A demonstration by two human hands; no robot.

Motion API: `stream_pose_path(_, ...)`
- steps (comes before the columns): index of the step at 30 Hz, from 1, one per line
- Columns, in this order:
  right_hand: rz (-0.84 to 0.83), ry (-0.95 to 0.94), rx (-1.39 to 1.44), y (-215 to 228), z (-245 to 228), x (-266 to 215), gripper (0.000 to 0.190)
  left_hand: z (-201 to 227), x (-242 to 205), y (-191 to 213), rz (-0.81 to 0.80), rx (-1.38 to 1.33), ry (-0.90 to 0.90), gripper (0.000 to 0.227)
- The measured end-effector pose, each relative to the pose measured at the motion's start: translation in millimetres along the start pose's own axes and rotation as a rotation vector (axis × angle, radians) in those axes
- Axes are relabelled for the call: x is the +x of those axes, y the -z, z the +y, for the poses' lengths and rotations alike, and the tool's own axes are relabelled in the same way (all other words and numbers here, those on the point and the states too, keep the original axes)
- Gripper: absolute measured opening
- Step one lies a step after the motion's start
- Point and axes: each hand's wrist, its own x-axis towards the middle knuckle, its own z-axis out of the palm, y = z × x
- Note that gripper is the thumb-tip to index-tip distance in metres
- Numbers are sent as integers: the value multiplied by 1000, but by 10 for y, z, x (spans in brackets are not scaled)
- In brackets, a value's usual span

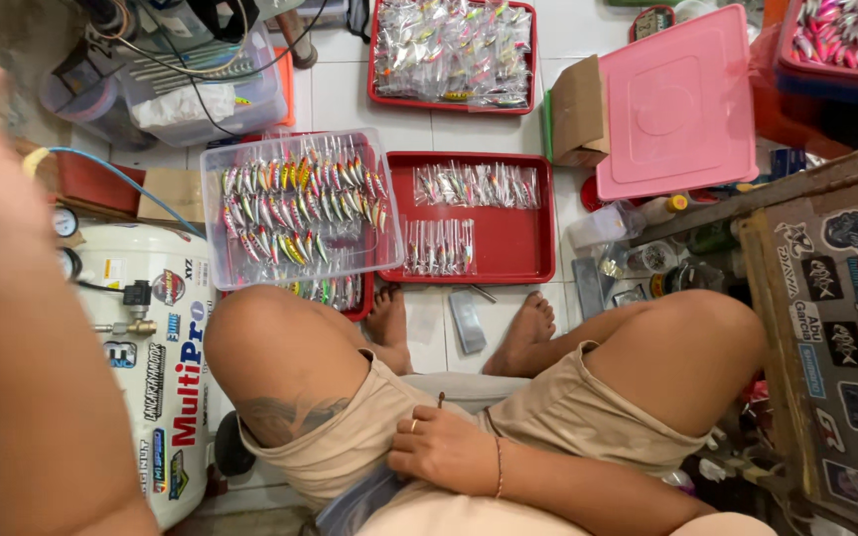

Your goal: The person organizes numerous small fishing lures by placing them individually into small plastic bags and then sorting them into red and clear plastic containers.

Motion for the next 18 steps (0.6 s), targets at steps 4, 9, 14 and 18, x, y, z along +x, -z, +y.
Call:
stream_pose_path(4, 26, -22, 70, -89, 44, -66, 25, 1284, -1293, -848, -208, -612, 165, 37)
stream_pose_path(9, -49, -72, 105, -75, 18, -78, 19, 1396, -1729, -1225, -597, -478, 140, 35)
stream_pose_path(14, -206, -157, 205, -187, -125, -138, 19, 1695, -1850, -1481, -715, -553, 126, 37)
stream_pose_path(18, -242, -368, 635, 209, -66, -117, 13, 1662, -1965, -1691, -834, -523, 138, 33)
